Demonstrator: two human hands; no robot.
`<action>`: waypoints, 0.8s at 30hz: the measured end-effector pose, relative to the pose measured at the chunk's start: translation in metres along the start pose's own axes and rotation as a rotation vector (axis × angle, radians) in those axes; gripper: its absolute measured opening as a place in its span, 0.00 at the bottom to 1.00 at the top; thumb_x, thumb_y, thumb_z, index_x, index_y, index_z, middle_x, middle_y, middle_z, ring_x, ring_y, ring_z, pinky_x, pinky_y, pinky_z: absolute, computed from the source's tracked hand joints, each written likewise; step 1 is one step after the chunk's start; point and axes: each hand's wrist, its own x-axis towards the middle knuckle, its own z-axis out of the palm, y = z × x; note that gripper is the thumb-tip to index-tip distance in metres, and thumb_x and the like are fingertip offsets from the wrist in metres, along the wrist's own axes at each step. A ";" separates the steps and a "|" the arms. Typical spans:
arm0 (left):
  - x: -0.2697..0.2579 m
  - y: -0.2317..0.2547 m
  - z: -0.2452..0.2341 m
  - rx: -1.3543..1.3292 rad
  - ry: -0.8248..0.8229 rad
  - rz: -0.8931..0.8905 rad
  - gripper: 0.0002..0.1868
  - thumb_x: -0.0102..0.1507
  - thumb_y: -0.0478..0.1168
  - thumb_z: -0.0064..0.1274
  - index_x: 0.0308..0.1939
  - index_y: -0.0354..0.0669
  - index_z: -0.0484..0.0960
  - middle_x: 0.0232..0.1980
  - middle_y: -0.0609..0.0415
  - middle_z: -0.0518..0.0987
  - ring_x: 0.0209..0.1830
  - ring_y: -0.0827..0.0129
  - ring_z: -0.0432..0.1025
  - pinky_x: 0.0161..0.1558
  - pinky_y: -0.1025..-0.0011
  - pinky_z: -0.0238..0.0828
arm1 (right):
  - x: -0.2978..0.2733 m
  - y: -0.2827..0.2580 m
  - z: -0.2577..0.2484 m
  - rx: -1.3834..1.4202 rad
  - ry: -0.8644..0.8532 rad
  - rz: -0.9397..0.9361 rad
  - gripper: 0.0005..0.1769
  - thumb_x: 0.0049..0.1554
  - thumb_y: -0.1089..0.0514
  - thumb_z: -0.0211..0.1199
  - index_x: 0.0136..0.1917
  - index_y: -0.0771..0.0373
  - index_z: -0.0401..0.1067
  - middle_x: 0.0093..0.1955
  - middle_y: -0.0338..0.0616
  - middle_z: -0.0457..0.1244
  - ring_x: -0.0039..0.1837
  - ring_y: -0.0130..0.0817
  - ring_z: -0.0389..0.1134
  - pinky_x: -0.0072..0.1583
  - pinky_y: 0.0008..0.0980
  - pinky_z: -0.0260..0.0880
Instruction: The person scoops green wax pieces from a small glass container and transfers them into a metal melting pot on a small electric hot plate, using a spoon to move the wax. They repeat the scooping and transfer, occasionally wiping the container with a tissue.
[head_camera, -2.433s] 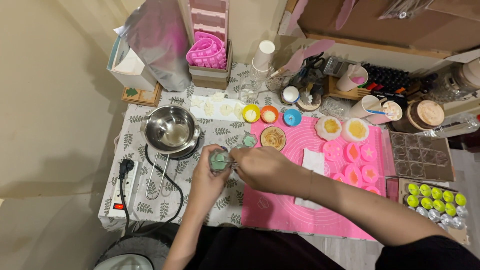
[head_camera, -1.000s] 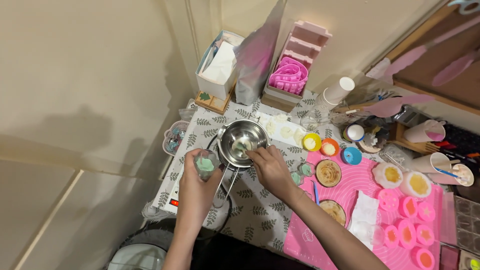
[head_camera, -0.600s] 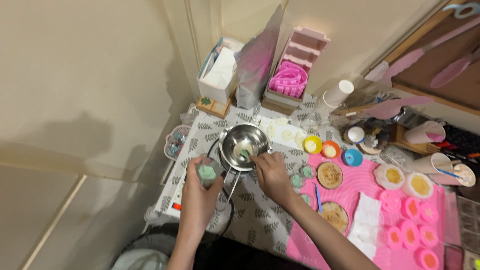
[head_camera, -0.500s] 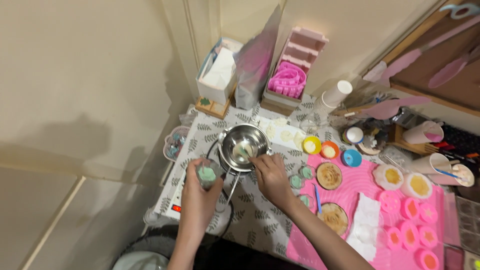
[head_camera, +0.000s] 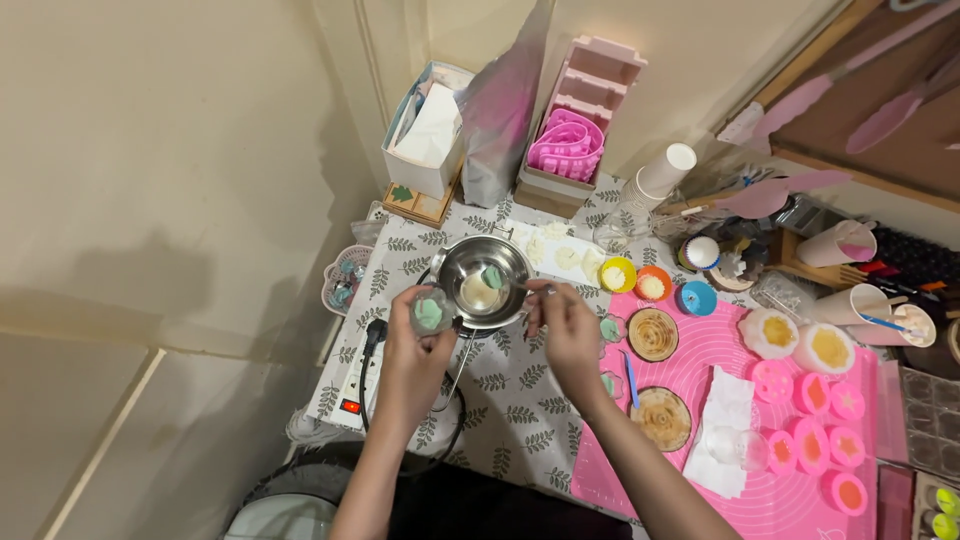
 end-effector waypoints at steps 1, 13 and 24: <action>0.001 0.001 0.001 0.001 0.000 -0.002 0.28 0.62 0.34 0.54 0.66 0.45 0.65 0.48 0.53 0.79 0.36 0.70 0.73 0.37 0.70 0.74 | -0.004 -0.017 0.003 0.001 0.001 0.002 0.16 0.71 0.59 0.46 0.59 0.72 0.71 0.45 0.48 0.64 0.39 0.30 0.62 0.43 0.31 0.68; -0.003 0.001 0.017 0.064 -0.069 0.311 0.27 0.64 0.30 0.53 0.65 0.42 0.62 0.51 0.49 0.77 0.45 0.70 0.75 0.43 0.74 0.74 | -0.043 -0.113 0.046 -0.442 -0.046 -0.138 0.18 0.69 0.57 0.45 0.50 0.68 0.74 0.36 0.43 0.68 0.35 0.28 0.69 0.39 0.30 0.72; 0.001 0.013 0.018 -0.168 -0.122 -0.002 0.33 0.60 0.32 0.56 0.64 0.46 0.56 0.47 0.53 0.77 0.39 0.73 0.74 0.35 0.74 0.72 | -0.033 -0.121 0.033 -0.493 -0.202 -0.197 0.14 0.69 0.58 0.45 0.56 0.65 0.71 0.41 0.42 0.70 0.38 0.30 0.71 0.43 0.30 0.73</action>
